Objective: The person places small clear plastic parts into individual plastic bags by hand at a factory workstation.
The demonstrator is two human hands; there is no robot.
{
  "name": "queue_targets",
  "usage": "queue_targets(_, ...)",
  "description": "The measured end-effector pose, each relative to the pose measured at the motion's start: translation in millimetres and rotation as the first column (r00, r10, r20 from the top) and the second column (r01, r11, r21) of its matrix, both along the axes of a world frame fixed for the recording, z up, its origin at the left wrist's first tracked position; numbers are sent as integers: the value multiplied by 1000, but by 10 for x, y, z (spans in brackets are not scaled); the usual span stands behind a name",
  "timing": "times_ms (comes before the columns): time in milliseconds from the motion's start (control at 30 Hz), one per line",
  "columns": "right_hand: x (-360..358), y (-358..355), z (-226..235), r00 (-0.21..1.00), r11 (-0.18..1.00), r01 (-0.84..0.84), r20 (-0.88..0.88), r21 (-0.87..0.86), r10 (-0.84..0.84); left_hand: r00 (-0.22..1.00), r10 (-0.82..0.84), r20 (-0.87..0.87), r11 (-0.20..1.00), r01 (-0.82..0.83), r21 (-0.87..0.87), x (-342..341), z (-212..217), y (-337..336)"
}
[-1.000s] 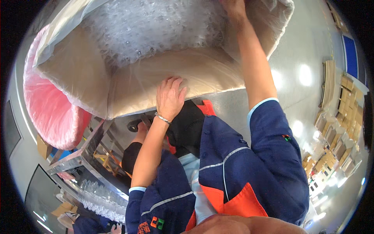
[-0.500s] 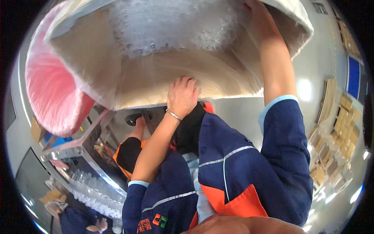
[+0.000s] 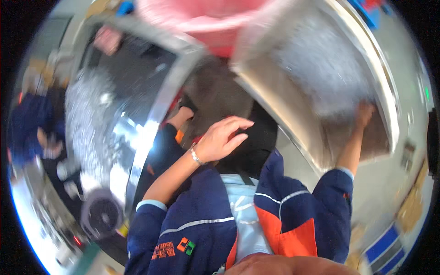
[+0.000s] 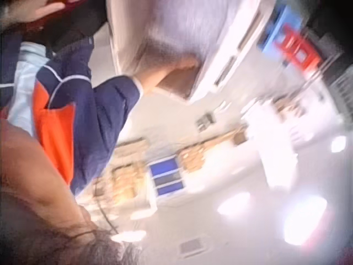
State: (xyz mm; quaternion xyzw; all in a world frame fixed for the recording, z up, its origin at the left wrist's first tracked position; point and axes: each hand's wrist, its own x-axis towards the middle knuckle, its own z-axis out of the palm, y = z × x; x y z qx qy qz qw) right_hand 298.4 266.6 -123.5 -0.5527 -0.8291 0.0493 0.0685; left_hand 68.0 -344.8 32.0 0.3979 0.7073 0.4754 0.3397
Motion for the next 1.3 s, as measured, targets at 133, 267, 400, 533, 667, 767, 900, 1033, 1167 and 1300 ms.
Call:
queue_targets(133, -1281, -2382, 309, 927, 923, -343, -219, -174, 303, 788, 402, -466, 884, -466, -26, 346, 667, -1467)
queue_targets(267, -1860, -4070, 1065, 330, 492, -844, -514, 215, 792, 420, 685, -596, 525, -851, 3, 735, 937, -2649)
queue_targets(400, -2367, -5624, 1758, -182, 44, -948, -652, 315, 736, 42, 710, -703, 133, -988, 76, 970, 778, -3684)
queue_targets(533, -2875, -6804, 2107, -383, -266, -924, -680, 276, 625, -18, 684, -729, 17, -999, 41, 891, 588, -3923)
queue_targets(667, -3444, -7697, 2124, -285, -251, -957, -632, 146, 721, 58, 635, -770, -5, -997, -80, 783, 321, -4021)
queue_targets(767, -3814, -8026, 2081, -287, -183, -938, -361, 295, 887, 18, 736, -677, -73, -992, -106, 800, 256, -4075)
queue_targets(900, -4026, -8241, 1922, -200, -146, -960, -216, 241, 956, 37, 770, -637, -9, -998, -69, 772, 310, -4111)
queue_targets(1033, -4049, -8150, 1662, -131, -48, -967, -328, 248, 935, 88, 758, -647, 53, -996, -74, 800, 300, -4062)
queue_targets(1167, -3877, -7866, 1605, -62, -20, -996, -548, 81, 834, 138, 704, -696, 69, -990, -126, 768, 341, -4023)
queue_targets(1300, -3559, -7587, 1713, 66, -110, -978, -772, -175, 632, 202, 726, -658, 129, -979, -158, 595, 317, -3901)
